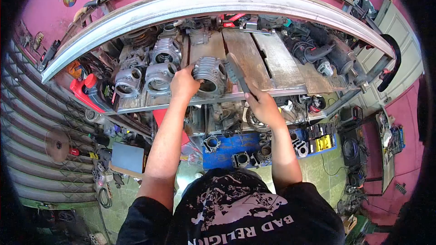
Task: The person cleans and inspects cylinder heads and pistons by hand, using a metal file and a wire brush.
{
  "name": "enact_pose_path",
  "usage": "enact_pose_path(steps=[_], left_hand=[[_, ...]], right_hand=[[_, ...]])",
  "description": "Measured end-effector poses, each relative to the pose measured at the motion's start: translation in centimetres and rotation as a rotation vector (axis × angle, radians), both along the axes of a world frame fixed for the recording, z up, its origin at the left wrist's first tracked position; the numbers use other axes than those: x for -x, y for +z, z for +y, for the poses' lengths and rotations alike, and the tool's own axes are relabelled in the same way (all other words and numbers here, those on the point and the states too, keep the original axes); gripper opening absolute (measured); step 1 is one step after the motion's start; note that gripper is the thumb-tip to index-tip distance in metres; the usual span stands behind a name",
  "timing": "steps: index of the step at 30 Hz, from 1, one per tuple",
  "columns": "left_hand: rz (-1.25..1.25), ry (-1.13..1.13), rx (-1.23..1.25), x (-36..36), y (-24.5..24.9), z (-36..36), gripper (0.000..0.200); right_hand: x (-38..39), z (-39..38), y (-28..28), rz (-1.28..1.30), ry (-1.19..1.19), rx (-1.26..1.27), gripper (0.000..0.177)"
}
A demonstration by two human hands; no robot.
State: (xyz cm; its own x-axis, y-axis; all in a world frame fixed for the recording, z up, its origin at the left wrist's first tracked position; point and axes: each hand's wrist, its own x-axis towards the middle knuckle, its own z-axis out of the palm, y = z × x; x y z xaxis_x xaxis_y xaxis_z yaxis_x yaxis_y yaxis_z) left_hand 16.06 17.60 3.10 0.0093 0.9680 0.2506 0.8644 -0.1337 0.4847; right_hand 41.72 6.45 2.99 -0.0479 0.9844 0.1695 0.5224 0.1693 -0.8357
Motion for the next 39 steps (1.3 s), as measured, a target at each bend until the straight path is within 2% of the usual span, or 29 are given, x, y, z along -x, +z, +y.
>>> enact_pose_path(steps=[4, 5, 8, 10, 12, 14, 15, 17, 18, 20, 22, 24, 26, 30, 31, 32, 34, 35, 36, 38, 39], left_hand=[[-0.022, -0.011, -0.003, 0.4, -0.8, 0.3, 0.054], [-0.029, -0.019, -0.017, 0.4, -0.9, 0.3, 0.054], [-0.006, -0.012, -0.024, 0.4, -1.1, 0.5, 0.053], [-0.007, 0.0, -0.012, 0.2, -0.5, 0.1, 0.054], [-0.007, 0.012, -0.001, 0.0, 0.0, 0.0, 0.054], [-0.01, 0.014, 0.045, -0.1, 0.1, 0.0, 0.055], [-0.003, 0.009, 0.019, -0.1, 0.0, 0.0, 0.056], [-0.005, 0.004, 0.007, 0.1, -0.1, 0.2, 0.056], [-0.005, -0.004, 0.004, 0.2, -0.4, 0.2, 0.056], [-0.019, -0.028, -0.012, 0.4, -1.2, 0.6, 0.056], [-0.037, -0.049, -0.042, 0.4, -1.1, 0.7, 0.057], [-0.038, 0.011, -0.028, 0.0, -0.9, 0.3, 0.055], [-0.027, 0.027, -0.022, -0.2, -0.7, 0.1, 0.053], [-0.002, 0.068, -0.045, -0.5, -0.7, -0.2, 0.05], [-0.002, 0.064, -0.046, -0.4, -0.7, -0.1, 0.05], [-0.01, 0.043, -0.064, -0.2, -0.8, -0.1, 0.05], [-0.019, 0.022, -0.083, -0.2, -1.1, -0.3, 0.05], [-0.019, 0.045, -0.09, -0.3, -1.4, -0.5, 0.051], [-0.018, 0.068, -0.098, -0.5, -1.5, -0.7, 0.051], [-0.014, 0.097, -0.09, -0.9, -1.5, -1.1, 0.051], [-0.011, 0.123, -0.078, -1.0, -1.5, -1.2, 0.05]], right_hand=[[0.4, 1.9, 0.8, 0.009, -0.04, 0.041, 0.048], [0.2, 4.1, -1.3, 0.047, -0.06, -0.044, 0.035], [1.1, 6.5, 0.4, 0.032, -0.061, 0.036, 0.036], [0.7, 6.6, -1.1, -0.013, -0.031, -0.006, 0.041], [1.0, 4.8, -1.6, -0.057, -0.002, -0.049, 0.046], [2.3, -0.3, 0.2, -0.258, -0.129, -0.065, 0.048], [2.7, -1.3, 1.0, -0.258, -0.128, -0.071, 0.048], [3.2, -2.5, 1.8, -0.246, -0.166, -0.002, 0.049], [3.0, -1.4, 1.1, -0.245, -0.166, 0.001, 0.049], [2.1, 2.6, -1.7, -0.008, -0.111, -0.041, 0.05], [2.4, 4.1, -3.6, -0.023, -0.126, -0.065, 0.05], [3.1, 4.9, -6.5, -0.055, -0.137, -0.315, 0.054], [6.2, 0.1, -3.0, -0.051, -0.219, -0.003, 0.062], [10.4, -6.4, -5.0, 0.009, -0.217, -0.224, 0.071], [10.7, -6.9, -5.2, -0.062, -0.224, -0.283, 0.066], [10.8, -6.5, -5.2, -0.062, -0.228, -0.285, 0.066], [10.6, -4.4, -4.6, 0.121, -0.261, -0.205, 0.071], [10.2, -3.1, -4.4, 0.124, -0.269, -0.094, 0.07], [10.2, -2.2, -4.7, 0.125, -0.268, -0.097, 0.07], [10.2, -0.8, -6.1, 0.124, -0.31, -0.181, 0.068], [11.2, -1.0, -7.3, 0.132, -0.314, -0.319, 0.069]])
